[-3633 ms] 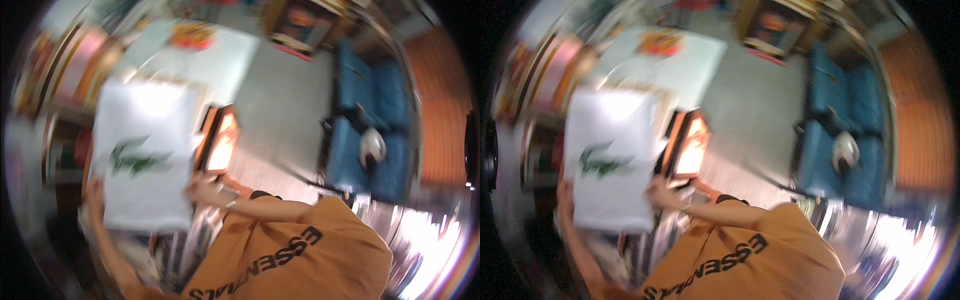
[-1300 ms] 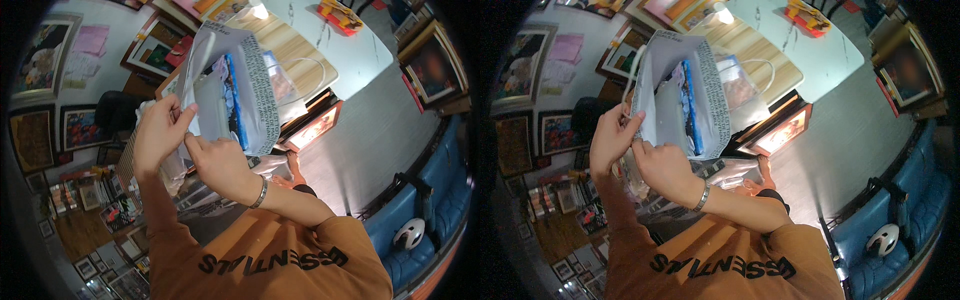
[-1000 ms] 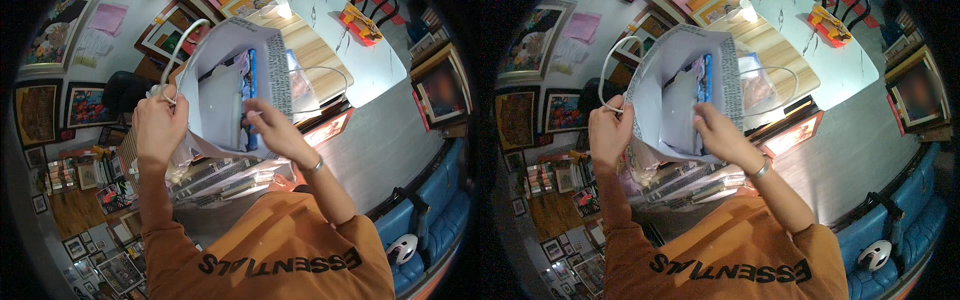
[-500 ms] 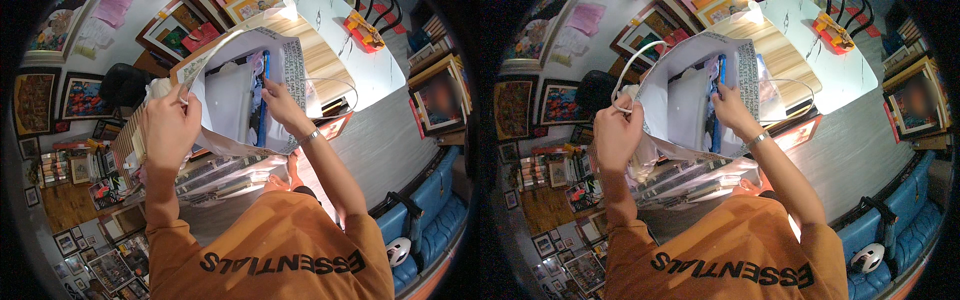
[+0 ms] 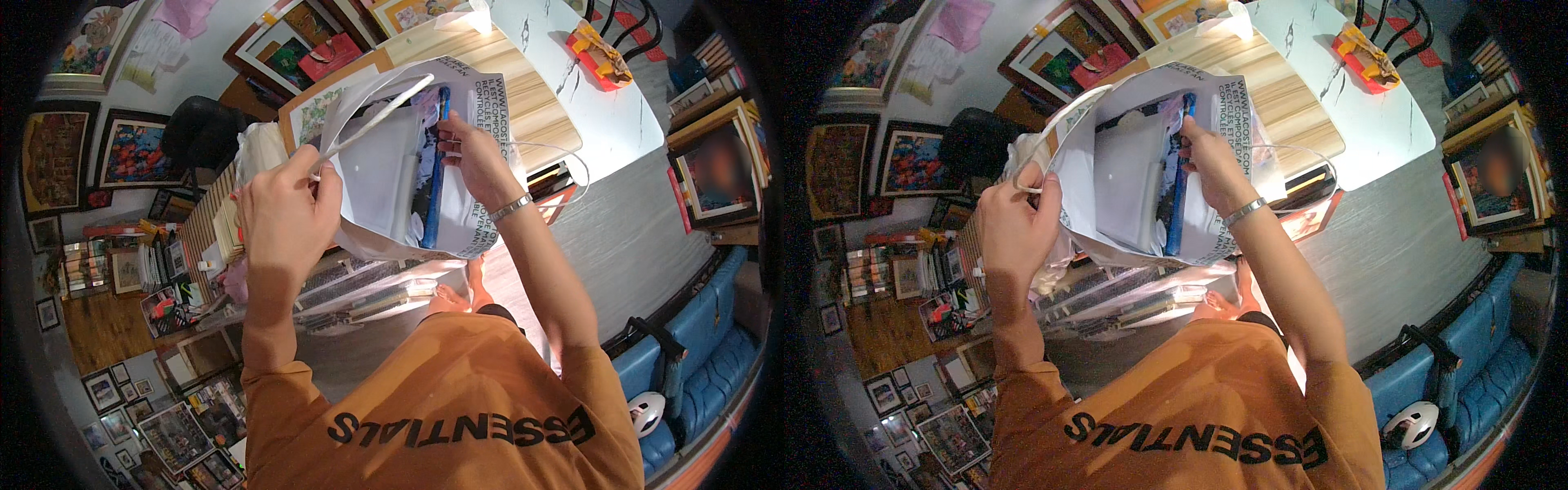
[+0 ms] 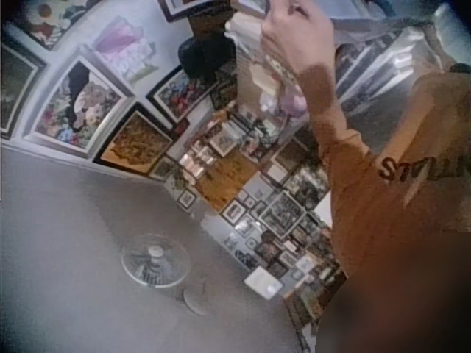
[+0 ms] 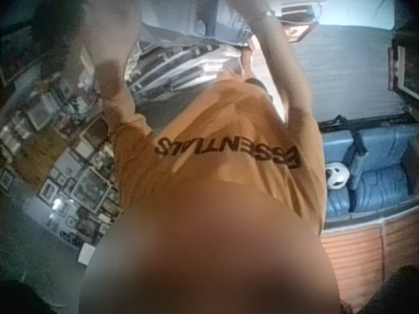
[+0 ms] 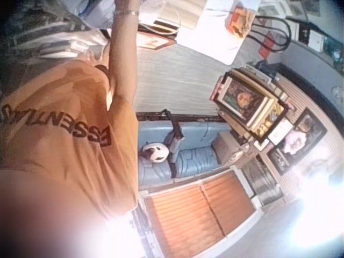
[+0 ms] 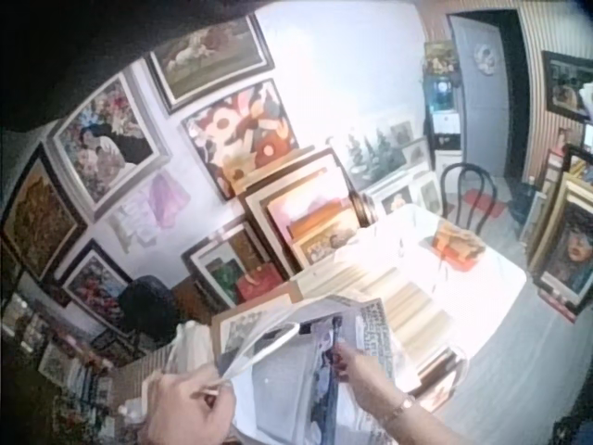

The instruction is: The person assembles a framed artwork by securing the backing with a staple gun, then carries the frame and a large canvas into the shop. They place the items into a branded shopping bag, add a plastic-wrapped accessory, and move a red tote bag.

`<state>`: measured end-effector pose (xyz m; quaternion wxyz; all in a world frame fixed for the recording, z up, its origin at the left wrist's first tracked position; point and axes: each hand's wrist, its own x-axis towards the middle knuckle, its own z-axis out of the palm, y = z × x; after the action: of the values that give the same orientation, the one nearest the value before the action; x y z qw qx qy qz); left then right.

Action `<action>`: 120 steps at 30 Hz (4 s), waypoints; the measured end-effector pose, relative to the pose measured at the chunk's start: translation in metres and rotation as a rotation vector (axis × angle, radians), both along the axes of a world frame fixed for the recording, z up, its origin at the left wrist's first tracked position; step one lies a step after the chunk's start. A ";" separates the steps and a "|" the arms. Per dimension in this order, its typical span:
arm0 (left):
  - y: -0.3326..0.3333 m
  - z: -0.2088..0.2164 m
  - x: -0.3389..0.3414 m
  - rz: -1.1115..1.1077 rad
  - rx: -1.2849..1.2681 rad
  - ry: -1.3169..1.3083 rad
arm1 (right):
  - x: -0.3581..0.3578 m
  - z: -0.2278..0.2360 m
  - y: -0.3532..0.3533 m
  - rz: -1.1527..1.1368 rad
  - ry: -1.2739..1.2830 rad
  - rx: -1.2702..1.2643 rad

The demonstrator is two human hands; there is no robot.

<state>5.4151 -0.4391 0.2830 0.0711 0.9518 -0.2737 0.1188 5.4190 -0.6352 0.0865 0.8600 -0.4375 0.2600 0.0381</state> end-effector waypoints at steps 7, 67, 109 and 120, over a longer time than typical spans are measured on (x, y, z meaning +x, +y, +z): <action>-0.006 0.002 -0.002 -0.041 0.051 0.036 | 0.006 -0.001 -0.007 -0.002 0.009 0.167; -0.018 -0.020 -0.019 -0.115 -0.098 0.054 | -0.009 -0.014 0.073 0.324 -0.190 -0.726; -0.005 -0.039 -0.030 -0.253 -0.069 0.059 | -0.243 -0.075 -0.102 -0.407 -0.124 -0.272; -0.003 -0.039 -0.030 -0.226 -0.069 0.086 | -0.249 -0.072 -0.101 -0.394 -0.116 -0.303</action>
<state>5.3848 -0.4418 0.2439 0.1284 0.9160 -0.3718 0.0785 5.1696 -0.7359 0.0141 0.7888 -0.5039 0.2931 -0.1951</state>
